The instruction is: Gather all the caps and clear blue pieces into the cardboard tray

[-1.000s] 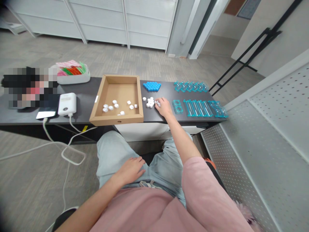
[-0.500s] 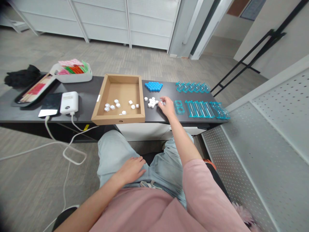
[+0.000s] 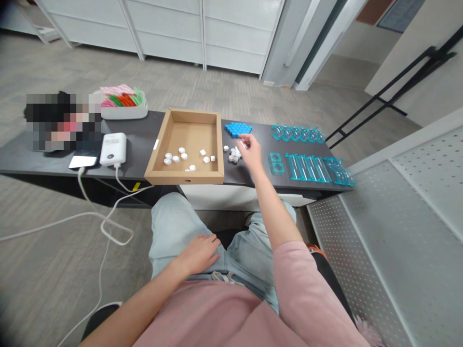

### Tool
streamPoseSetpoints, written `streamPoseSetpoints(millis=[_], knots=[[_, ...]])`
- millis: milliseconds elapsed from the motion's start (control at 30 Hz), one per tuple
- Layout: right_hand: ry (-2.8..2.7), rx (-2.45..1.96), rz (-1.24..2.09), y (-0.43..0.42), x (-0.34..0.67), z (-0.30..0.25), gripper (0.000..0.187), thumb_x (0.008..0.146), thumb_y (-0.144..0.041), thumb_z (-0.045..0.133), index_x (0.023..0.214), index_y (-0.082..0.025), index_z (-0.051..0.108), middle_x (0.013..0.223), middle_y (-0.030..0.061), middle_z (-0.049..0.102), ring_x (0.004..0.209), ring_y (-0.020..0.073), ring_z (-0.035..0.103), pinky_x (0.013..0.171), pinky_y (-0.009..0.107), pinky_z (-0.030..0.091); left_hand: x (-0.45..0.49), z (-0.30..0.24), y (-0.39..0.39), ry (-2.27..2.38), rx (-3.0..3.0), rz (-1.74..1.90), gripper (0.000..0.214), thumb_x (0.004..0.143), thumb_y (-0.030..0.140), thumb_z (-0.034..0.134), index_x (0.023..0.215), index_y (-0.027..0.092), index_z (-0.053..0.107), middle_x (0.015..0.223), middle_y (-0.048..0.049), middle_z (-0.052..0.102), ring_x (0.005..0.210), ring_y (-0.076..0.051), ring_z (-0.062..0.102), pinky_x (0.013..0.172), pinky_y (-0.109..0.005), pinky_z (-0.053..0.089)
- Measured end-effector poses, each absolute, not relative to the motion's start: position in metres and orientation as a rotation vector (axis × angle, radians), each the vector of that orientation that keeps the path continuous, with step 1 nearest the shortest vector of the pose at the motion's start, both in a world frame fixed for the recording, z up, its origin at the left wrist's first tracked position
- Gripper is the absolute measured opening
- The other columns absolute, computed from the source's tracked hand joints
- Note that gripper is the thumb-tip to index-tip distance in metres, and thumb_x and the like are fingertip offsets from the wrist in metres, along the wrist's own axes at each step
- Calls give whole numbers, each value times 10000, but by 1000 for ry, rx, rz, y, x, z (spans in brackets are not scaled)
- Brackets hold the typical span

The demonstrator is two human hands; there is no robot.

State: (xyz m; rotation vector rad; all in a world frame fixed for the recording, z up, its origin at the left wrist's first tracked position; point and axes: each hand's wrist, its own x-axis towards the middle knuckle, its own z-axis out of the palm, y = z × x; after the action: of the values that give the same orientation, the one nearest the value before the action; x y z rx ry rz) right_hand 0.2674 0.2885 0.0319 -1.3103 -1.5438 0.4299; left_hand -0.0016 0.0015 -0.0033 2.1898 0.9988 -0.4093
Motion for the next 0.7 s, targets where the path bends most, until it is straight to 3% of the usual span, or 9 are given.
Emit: streamPoseSetpoints(millis=[167,367,567,700], knots=[[-1746,-1052,587,305,189,57,484,1025,-669,727,1282,-259,748,1087,63,774,1025,257,734,1006,448,624,-2,-3,2,1008,2189,-424,405,1105,365,581,1407,159,755,1452,-199,748,1396,-371,731,1208,-501,541],[-2020,-927,830,305,119,71,410,1028,-667,766,1090,-264,809,1098,60,822,1022,250,746,1031,451,638,-2,-1,4,1026,2197,-444,416,1105,356,583,1418,149,761,1456,-204,750,1408,-384,733,1221,-516,554],[-1775,-1030,682,313,178,60,598,1060,-831,638,1105,-251,778,1097,71,820,1067,261,755,1042,441,634,-2,-1,3,1019,2202,-416,416,1107,359,603,1413,130,770,1439,-210,755,1402,-388,738,1218,-528,570],[-1555,-1281,493,304,249,38,562,1061,-784,593,1151,-252,750,1163,103,809,1145,297,767,1093,494,621,0,-4,0,1006,2209,-400,396,1101,363,622,1404,158,775,1431,-202,759,1404,-385,738,1226,-537,569]])
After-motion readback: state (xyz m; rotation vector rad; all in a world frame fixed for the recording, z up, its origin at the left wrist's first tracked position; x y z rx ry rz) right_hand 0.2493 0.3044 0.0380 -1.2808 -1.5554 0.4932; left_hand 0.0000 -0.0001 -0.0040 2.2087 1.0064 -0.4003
